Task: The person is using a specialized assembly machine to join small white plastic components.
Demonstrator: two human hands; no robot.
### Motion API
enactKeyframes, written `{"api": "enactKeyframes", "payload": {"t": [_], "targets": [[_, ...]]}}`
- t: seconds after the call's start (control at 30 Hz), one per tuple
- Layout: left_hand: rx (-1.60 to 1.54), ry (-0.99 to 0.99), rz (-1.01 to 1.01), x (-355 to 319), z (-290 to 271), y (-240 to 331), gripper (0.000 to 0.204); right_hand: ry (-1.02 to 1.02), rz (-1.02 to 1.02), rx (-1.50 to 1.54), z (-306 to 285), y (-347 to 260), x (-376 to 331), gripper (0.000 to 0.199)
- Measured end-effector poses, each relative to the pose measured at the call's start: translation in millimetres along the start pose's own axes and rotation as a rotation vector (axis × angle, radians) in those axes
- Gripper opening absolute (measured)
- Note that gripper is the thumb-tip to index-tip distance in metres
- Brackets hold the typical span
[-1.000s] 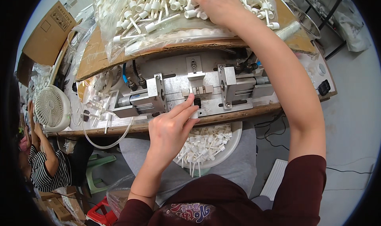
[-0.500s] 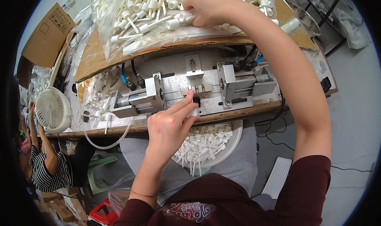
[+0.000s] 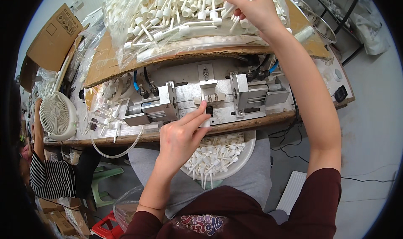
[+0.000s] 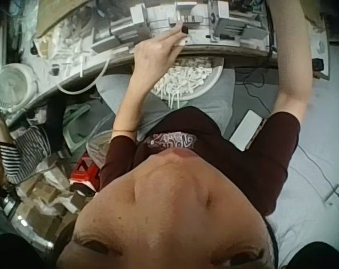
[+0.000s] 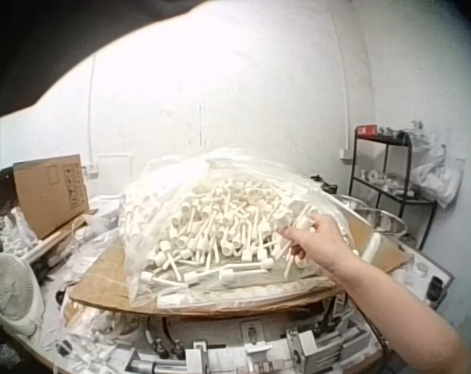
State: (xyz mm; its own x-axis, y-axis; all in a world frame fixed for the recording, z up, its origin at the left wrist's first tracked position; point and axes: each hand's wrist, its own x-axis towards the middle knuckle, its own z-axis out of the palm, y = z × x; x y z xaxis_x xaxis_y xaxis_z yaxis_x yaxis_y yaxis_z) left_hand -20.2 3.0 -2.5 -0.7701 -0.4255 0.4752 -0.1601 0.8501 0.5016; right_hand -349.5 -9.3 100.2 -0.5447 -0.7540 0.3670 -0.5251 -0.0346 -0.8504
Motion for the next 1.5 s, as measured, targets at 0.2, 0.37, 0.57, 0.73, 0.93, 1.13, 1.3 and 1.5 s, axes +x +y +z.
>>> {"api": "enactKeyframes", "payload": {"t": [0.2,0.37,0.57,0.73,0.93,1.13,1.3,1.5], "targets": [[-0.223,-0.116,0.001,-21,-15,13,0.029,-0.018,0.080,0.312,6,-3,-21,0.028],[-0.365,-0.054,-0.088,-23,-21,14,0.041,-0.002,0.047,0.454,28,-32,-62,0.027],[-0.414,0.314,-0.076,-4,-22,16,0.060,-0.198,0.263,0.664,48,-57,-128,0.029],[-0.163,0.392,0.080,5,-25,17,0.050,-0.301,0.381,0.713,64,-55,-174,0.026],[-0.208,0.240,0.089,-8,-29,23,0.037,-0.323,0.489,0.809,65,-41,-199,0.025],[-0.319,0.224,0.072,-12,-31,25,0.036,-0.297,0.526,0.821,66,-43,-206,0.024],[-0.368,0.185,0.057,-11,-34,25,0.036,-0.318,0.517,0.855,66,-38,-210,0.024],[-0.467,0.076,-0.063,-12,-44,35,0.040,-0.302,0.548,0.814,67,-44,-210,0.023]]}}
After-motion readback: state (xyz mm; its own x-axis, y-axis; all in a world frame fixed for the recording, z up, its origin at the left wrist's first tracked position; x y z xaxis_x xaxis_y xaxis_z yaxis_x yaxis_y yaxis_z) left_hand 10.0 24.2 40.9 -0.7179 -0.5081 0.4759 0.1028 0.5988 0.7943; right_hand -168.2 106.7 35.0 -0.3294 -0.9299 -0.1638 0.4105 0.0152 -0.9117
